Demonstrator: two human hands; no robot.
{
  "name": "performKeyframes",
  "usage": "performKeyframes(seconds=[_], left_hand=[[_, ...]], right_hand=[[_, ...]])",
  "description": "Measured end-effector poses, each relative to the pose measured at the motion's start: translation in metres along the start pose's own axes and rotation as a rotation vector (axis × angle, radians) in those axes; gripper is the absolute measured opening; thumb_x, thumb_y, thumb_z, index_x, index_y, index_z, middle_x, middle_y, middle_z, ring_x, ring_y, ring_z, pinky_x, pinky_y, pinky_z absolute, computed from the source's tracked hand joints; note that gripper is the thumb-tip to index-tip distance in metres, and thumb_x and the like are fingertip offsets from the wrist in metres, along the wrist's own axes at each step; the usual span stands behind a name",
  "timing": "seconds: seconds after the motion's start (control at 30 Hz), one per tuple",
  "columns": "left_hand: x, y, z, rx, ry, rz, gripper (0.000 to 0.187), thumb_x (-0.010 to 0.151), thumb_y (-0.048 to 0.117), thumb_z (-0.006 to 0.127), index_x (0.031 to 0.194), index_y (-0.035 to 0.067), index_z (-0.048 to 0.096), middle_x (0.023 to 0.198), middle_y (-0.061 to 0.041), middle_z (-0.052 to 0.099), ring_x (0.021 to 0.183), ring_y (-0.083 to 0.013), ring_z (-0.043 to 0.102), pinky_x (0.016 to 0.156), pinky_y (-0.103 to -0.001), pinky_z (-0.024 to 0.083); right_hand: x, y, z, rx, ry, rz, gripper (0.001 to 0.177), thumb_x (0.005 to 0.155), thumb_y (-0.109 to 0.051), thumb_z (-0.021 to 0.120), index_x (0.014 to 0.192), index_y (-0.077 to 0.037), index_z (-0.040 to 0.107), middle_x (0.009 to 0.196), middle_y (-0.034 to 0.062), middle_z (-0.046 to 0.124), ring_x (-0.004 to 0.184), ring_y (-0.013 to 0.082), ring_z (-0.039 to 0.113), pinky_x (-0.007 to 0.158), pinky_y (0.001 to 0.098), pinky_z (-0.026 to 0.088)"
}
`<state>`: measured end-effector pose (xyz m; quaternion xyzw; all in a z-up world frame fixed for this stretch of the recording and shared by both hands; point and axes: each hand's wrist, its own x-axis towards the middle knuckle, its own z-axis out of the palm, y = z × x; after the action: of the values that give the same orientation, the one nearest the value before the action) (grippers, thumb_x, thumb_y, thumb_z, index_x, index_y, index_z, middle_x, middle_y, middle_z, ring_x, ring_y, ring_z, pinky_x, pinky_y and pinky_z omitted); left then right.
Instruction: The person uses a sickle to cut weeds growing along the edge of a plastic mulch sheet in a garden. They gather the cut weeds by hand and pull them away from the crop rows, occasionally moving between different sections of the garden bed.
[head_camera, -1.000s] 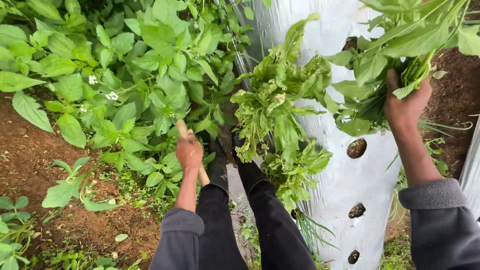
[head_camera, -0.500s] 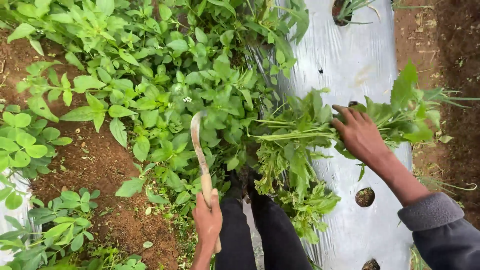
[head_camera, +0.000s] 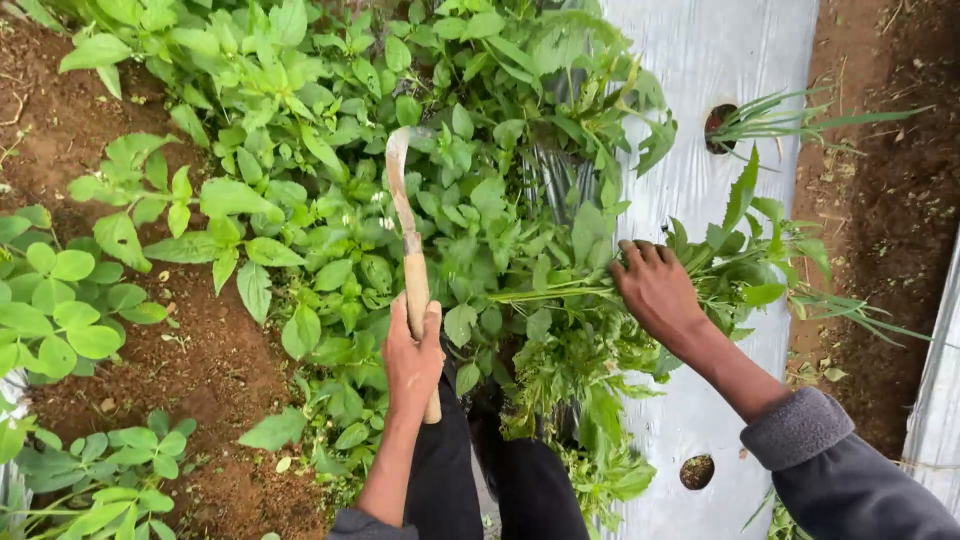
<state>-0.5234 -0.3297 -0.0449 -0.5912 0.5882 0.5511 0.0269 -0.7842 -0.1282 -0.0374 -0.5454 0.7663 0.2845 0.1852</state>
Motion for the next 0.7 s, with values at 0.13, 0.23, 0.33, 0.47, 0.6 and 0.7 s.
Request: performKeyframes(seconds=[0.13,0.23,0.33,0.47,0.6,0.7], left_hand=[[0.098,0.018,0.017,0.009,-0.047,0.080,0.042,0.106,0.029,0.054,0.140,0.005,0.052,0.084,-0.023,0.065,0.064,-0.0296,0.067,0.056,-0.043,0.054],[0.136,0.075,0.018,-0.037,-0.068,0.119,0.038,0.106,0.022,0.054,0.139,0.002,0.049,0.083,-0.020,0.065,0.059,-0.0231,0.062,0.050,-0.034,0.055],[0.191,0.107,0.020,-0.041,-0.120,0.197,0.037,0.105,0.013,0.054,0.139,0.001,0.046,0.084,-0.019,0.063,0.060,-0.0229,0.061,0.050,-0.034,0.055],[0.257,0.114,0.032,-0.020,-0.195,0.288,0.041,0.103,0.013,0.059,0.140,0.002,0.046,0.090,-0.025,0.068,0.065,-0.0265,0.067,0.052,-0.038,0.055],[0.298,0.122,0.044,0.036,-0.375,0.290,0.051,0.101,0.019,0.062,0.147,0.003,0.048,0.099,-0.024,0.073,0.071,-0.0264,0.070,0.059,-0.041,0.057],[0.299,0.134,0.044,0.074,-0.528,0.278,0.057,0.097,0.010,0.058,0.150,-0.005,0.041,0.122,-0.035,0.061,0.103,-0.0460,0.060,0.081,-0.061,0.050]], right_hand=[[0.082,-0.011,-0.004,-0.169,0.179,-0.055,0.016,0.094,-0.016,0.069,0.108,-0.012,0.074,0.119,0.0125,0.069,0.115,0.0277,0.068,0.097,0.0416,0.050],[0.131,-0.030,-0.078,-0.249,0.104,-0.061,0.021,0.095,-0.016,0.063,0.110,-0.008,0.075,0.122,0.0167,0.068,0.113,0.0295,0.066,0.094,0.0428,0.048],[0.198,-0.033,-0.065,-0.383,0.147,-0.075,0.029,0.094,-0.024,0.066,0.115,-0.007,0.075,0.128,0.0174,0.066,0.119,0.0307,0.061,0.098,0.0418,0.044],[0.262,-0.009,-0.074,-0.445,0.196,-0.107,0.028,0.096,-0.026,0.065,0.117,-0.010,0.076,0.138,0.0161,0.061,0.130,0.0308,0.054,0.105,0.0388,0.042],[0.307,0.028,-0.075,-0.490,0.347,-0.158,0.037,0.104,-0.034,0.054,0.121,-0.005,0.070,0.152,0.0208,0.048,0.140,0.0355,0.044,0.114,0.0458,0.036],[0.333,0.056,-0.047,-0.708,0.619,-0.053,0.081,0.084,-0.066,0.048,0.131,-0.002,0.061,0.154,0.0292,0.037,0.139,0.0461,0.038,0.120,0.0591,0.027]])
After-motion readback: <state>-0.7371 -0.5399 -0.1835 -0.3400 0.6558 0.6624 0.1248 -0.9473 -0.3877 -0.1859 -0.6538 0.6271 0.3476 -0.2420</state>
